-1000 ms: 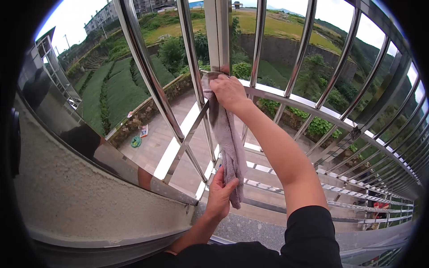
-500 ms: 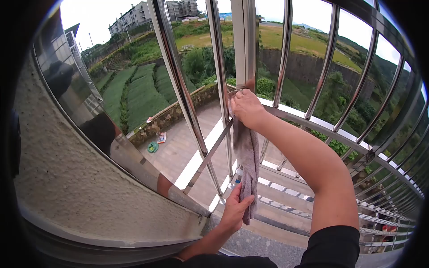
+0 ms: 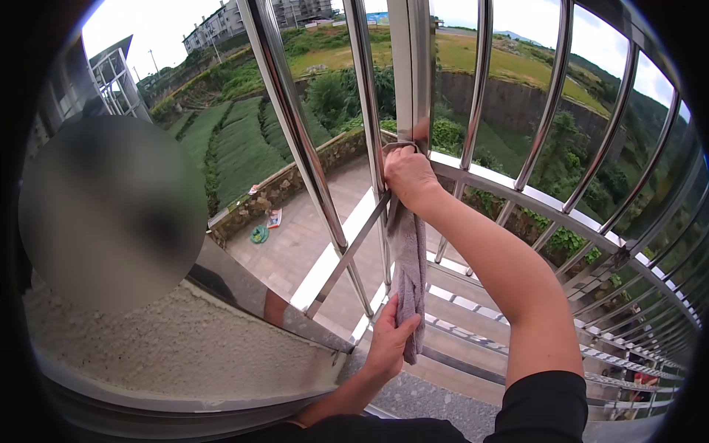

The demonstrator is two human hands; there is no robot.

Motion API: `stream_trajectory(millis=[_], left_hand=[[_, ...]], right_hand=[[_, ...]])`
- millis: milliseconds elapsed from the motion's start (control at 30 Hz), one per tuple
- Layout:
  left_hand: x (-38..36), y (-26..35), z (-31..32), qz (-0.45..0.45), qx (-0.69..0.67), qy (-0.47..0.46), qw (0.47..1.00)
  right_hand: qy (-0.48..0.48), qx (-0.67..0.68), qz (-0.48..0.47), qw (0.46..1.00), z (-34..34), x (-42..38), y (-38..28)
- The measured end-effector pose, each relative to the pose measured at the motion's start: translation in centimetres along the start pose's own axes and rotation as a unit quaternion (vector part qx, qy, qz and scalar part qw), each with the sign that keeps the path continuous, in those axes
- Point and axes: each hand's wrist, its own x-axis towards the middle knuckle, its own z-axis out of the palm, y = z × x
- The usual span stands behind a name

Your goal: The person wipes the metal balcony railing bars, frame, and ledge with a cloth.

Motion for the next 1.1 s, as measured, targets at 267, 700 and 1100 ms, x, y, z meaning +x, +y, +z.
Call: stream_trajectory(millis=[267, 700, 1100], left_hand=[[-0.3, 0.5, 0.5, 0.012, -0.007, -0.005, 1.0], [-0.2, 0.2, 0.4, -0.006, -0.001, 0.02, 1.0], [0.5, -0.4, 0.8, -0.028, 0.053, 0.008, 0.998]], right_hand=[[-0.006, 0.087, 0.068, 0.994, 1.0, 0.3, -0.6], [0.092, 0.076, 0.006, 0.993, 1.9, -0.2, 0.4], [-0.073, 0.052, 0.037, 0.995, 0.6, 1.6, -0.2]])
